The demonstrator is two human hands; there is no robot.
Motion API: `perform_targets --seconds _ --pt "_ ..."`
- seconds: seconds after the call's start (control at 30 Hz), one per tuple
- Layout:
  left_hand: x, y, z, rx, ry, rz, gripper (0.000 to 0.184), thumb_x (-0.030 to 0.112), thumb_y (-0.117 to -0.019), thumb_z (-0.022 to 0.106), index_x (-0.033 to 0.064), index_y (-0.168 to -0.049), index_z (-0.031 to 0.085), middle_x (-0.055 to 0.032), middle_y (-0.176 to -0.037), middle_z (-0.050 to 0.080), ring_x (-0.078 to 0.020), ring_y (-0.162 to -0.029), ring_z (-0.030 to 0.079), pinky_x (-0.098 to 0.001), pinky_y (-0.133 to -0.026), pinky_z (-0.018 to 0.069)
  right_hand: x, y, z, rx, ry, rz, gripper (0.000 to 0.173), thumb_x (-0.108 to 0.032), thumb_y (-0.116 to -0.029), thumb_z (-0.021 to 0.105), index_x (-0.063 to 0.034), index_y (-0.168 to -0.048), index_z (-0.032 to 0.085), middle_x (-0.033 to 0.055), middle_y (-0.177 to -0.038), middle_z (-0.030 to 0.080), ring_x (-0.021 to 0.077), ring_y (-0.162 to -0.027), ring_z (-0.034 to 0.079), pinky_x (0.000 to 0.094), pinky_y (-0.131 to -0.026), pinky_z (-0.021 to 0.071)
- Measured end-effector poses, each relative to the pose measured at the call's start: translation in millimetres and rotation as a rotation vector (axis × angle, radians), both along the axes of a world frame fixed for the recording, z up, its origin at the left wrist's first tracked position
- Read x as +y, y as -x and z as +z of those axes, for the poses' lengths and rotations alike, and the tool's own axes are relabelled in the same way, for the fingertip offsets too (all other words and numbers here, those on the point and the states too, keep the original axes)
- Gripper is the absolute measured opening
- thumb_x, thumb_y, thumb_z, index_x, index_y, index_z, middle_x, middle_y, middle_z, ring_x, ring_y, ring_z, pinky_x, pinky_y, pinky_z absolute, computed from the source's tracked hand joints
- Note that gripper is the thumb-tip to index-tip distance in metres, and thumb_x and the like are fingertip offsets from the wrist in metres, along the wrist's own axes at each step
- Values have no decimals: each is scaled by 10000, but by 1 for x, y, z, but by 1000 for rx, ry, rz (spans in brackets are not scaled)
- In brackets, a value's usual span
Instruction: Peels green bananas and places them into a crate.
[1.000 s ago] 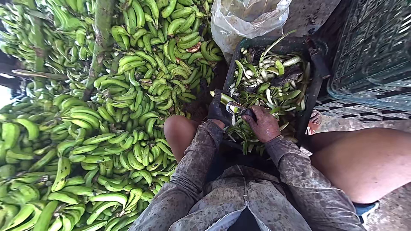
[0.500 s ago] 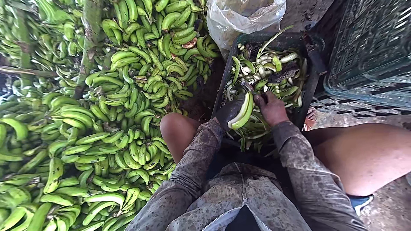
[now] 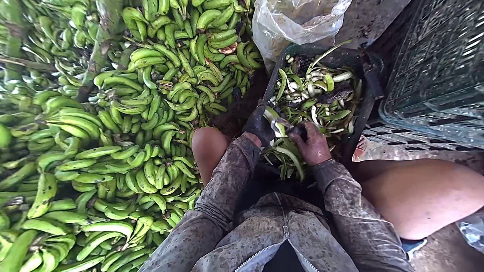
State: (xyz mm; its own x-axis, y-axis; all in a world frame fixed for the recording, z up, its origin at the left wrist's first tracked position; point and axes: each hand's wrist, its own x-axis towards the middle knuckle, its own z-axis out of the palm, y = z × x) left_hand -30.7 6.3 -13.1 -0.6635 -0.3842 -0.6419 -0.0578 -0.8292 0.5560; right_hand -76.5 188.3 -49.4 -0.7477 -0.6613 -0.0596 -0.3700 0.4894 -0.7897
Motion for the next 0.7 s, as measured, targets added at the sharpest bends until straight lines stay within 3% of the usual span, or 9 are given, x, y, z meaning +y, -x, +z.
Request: perform_targets --seconds 0.1,0.2,0.33,0.4,0.43,0.47,0.53,0.6,0.7 --pt "6 -5 -13 101 221 -151 408 395 -1111 328 170 -1419 473 -53 -1170 619 -147 -974 631 -356 -818 569 -6 -2 2 12 5 -28 494 -441 -1023 605 -11 -1266 611 240 -1159 681 403 -972 706 625 -835 565" --pt "11 -5 -24 -35 463 -151 481 414 -1122 286 171 -1510 436 -56 -1374 575 -120 -1180 585 -348 -988 513 -8 -10 2 83 -61 -16 494 -430 -1038 585 2 -1278 601 258 -1208 669 449 -972 711 645 -795 569" --pt "17 -8 -17 -199 752 -513 639 531 -1104 220 59 -1301 602 -149 -1106 666 -212 -965 660 -435 -860 566 -11 22 16 -25 -197 -122 515 -428 -1074 525 26 -1302 612 297 -1172 677 488 -1060 680 684 -908 522" --pt "21 -14 0 -136 846 -753 557 459 -1111 322 35 -1304 627 -163 -1097 687 -209 -959 672 -428 -882 561 -9 45 23 -138 -255 -244 578 -484 -1088 458 31 -1294 622 313 -1127 683 498 -1082 664 696 -946 483" --pt "22 -16 1 -81 793 -791 496 442 -1097 398 55 -1314 619 -129 -998 678 -175 -819 660 -373 -751 581 -5 52 24 -151 -266 -303 602 -508 -1088 435 28 -1285 623 306 -1114 686 491 -1075 667 690 -941 483" --pt "23 -16 -2 -32 676 -762 474 437 -1081 458 75 -1348 606 -116 -903 671 -174 -680 650 -342 -608 586 -1 54 25 -148 -259 -336 602 -516 -1087 429 18 -1280 627 288 -1108 691 467 -1068 673 668 -942 490" --pt "18 -16 -6 -19 464 -604 470 465 -1084 431 73 -1288 593 -105 -803 657 -188 -574 631 -339 -502 570 6 47 24 -103 -166 -295 564 -483 -1087 454 20 -1272 628 271 -1083 693 429 -1022 683 634 -924 504" --pt "8 -9 -9 -70 297 -372 535 548 -1086 323 82 -1187 566 -84 -757 614 -183 -540 605 -333 -471 558 12 30 14 -21 -33 -165 505 -428 -1064 521 31 -1244 634 248 -1052 695 385 -956 694 598 -876 541" --pt "-6 -2 -15 -118 179 -69 545 537 -1090 280 105 -1178 601 -49 -798 596 -152 -621 585 -316 -552 534 14 -1 -1 78 97 30 470 -382 -997 652 38 -1209 655 233 -1105 703 358 -984 712 564 -903 576"
